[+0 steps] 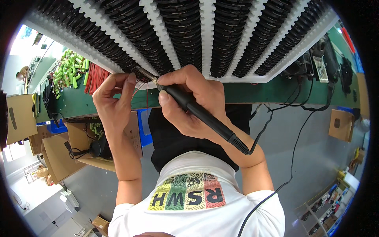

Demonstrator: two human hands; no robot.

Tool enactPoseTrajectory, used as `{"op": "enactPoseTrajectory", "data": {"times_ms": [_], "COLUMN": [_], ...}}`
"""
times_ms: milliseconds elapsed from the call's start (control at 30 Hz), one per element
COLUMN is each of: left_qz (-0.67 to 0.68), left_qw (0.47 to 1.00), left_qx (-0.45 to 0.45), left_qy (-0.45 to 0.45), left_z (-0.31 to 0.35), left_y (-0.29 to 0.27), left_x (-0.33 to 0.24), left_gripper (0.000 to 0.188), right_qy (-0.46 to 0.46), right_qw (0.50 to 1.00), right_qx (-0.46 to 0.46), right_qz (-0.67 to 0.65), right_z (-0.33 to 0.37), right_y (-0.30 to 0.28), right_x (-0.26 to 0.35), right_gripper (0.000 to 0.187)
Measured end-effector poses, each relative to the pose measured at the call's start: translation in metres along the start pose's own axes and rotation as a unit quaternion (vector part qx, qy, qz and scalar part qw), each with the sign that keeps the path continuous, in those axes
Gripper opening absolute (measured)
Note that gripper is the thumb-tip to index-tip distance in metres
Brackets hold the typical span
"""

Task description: Soldering red wires to the electrical terminals of a large grid-like plastic component on a production line.

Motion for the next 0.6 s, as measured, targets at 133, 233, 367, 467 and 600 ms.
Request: {"op": "enactPoseTrajectory", "data": {"times_ms": [133,233,367,467,600], "left_qz": [0.001,0.006,0.038,0.061,0.081], "left_qw": [1.0,1.0,0.999,0.997,0.996], "left_qx": [0.001,-0.003,-0.01,-0.018,-0.02], "left_qy": [-0.018,-0.028,-0.037,-0.033,-0.033], "left_z": [0.0003,0.0002,0.0008,0.0016,0.0017], "left_y": [0.0004,0.0001,0.0007,0.0013,0.0012], "left_x": [-0.0006,0.0004,0.0037,0.0048,0.0063], "left_gripper": [0.005,0.006,0.006,0.006,0.006], "right_qy": [0.003,0.004,0.007,0.008,0.012], "right_qw": [1.0,1.0,1.0,1.0,1.0], "right_qx": [0.012,0.018,0.014,0.015,0.016], "right_qz": [0.01,0.017,0.009,0.014,0.015], "right_z": [-0.0031,-0.0051,-0.0062,-0.006,-0.0068], "right_y": [0.0021,0.0029,0.0023,0.0023,0.002], "right_x": [0.0002,0.001,0.0012,0.0017,0.0019], "right_gripper": [0.018,0.017,0.017,0.017,0.017]}}
Point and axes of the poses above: each hand's wrist, its own z-axis away from the middle knuckle, its own y-axis out of the palm, x = y × z, the point moved 9 cm from there along -z, towards the middle knuckle, and after that the axes turned 1 degree about -z, right-handed, at the moved point
